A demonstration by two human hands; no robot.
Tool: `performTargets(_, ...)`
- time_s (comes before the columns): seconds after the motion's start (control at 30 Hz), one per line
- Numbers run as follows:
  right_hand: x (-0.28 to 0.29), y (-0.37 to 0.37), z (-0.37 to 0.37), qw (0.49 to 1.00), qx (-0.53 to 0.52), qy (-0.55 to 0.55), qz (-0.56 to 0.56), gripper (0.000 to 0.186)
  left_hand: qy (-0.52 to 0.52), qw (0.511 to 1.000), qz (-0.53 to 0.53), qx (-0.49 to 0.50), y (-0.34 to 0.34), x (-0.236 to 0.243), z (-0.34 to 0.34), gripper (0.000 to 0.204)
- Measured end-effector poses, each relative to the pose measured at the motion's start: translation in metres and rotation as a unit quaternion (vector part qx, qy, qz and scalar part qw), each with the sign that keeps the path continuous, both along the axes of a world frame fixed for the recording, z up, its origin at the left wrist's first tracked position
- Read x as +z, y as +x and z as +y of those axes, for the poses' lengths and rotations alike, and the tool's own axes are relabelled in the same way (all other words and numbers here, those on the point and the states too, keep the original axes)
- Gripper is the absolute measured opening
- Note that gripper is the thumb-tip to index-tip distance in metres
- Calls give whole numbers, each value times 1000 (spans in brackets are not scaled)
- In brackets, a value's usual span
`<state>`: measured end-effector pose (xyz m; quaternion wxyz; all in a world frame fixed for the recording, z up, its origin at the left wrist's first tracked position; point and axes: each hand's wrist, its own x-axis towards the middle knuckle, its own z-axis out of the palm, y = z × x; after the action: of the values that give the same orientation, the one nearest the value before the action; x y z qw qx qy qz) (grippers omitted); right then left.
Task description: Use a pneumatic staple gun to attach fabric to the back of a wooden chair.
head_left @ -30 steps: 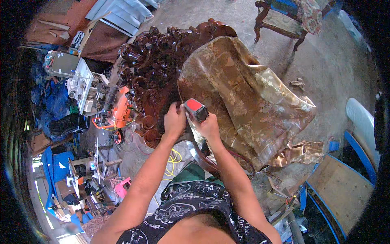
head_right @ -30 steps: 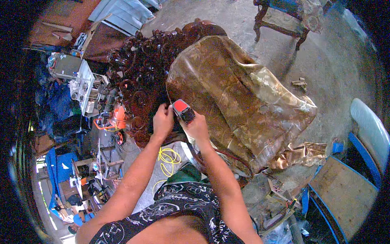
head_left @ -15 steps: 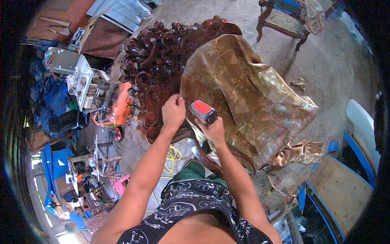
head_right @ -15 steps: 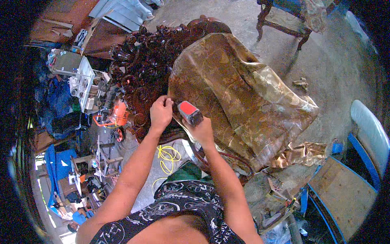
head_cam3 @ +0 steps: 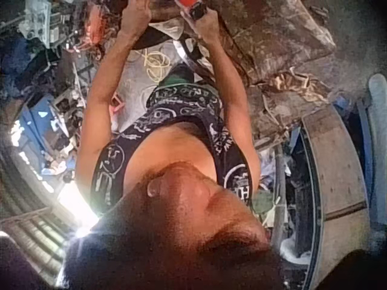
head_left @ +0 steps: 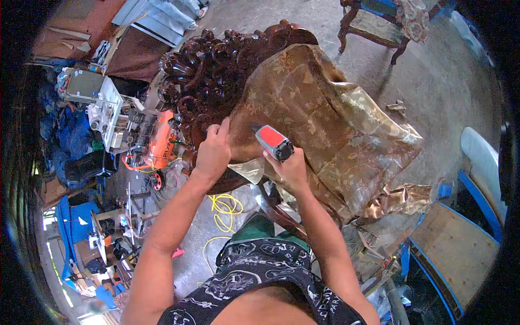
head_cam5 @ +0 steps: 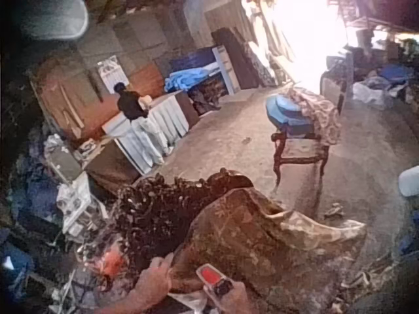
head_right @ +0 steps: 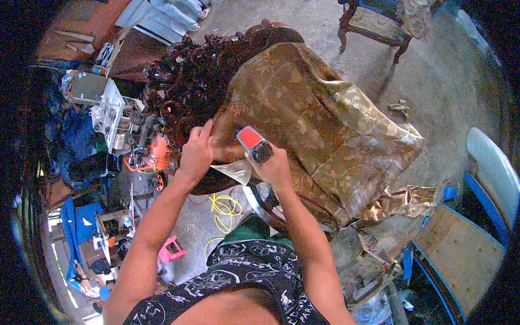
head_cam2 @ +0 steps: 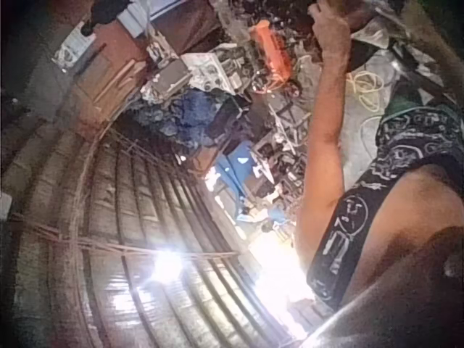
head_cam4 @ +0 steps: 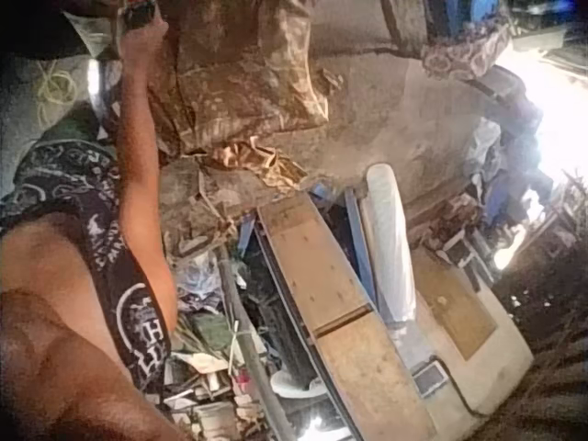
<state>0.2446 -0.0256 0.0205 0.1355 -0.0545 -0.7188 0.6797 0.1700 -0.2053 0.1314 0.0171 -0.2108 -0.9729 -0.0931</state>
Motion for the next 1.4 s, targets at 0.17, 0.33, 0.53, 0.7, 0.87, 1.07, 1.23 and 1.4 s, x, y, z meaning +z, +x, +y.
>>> performTargets(0.17, 19, -14, 9, 999, 26, 4, -20, 31, -98, 994, -51, 6, 1, 5, 2, 52)
performTargets(0.33, 33, -31, 11, 999, 33, 22, 2, 31, -187, 980, -57, -28, -8, 12, 3, 53)
performTargets(0.53, 19, -53, 3, 997, 51, 51, 32, 33, -196, 979, -43, -47, -13, 13, 1, 50)
performTargets(0.7, 13, -54, -2, 997, 36, 23, 65, 33, -213, 975, -50, -42, -14, 24, 2, 47)
performTargets(0.87, 14, -58, -5, 997, 42, 17, 67, 31, -228, 971, -54, -41, -21, 23, 1, 47)
performTargets(1.07, 17, -57, -6, 996, 38, 34, 74, 31, -263, 961, -70, -57, -22, 29, 2, 43)
performTargets(1.23, 17, -55, -10, 996, 27, 33, 82, 26, -247, 965, -68, -48, -21, 30, -5, 46)
performTargets(1.4, 18, -54, -14, 998, 21, 9, 66, 24, -270, 959, -60, -57, -19, 36, -6, 46)
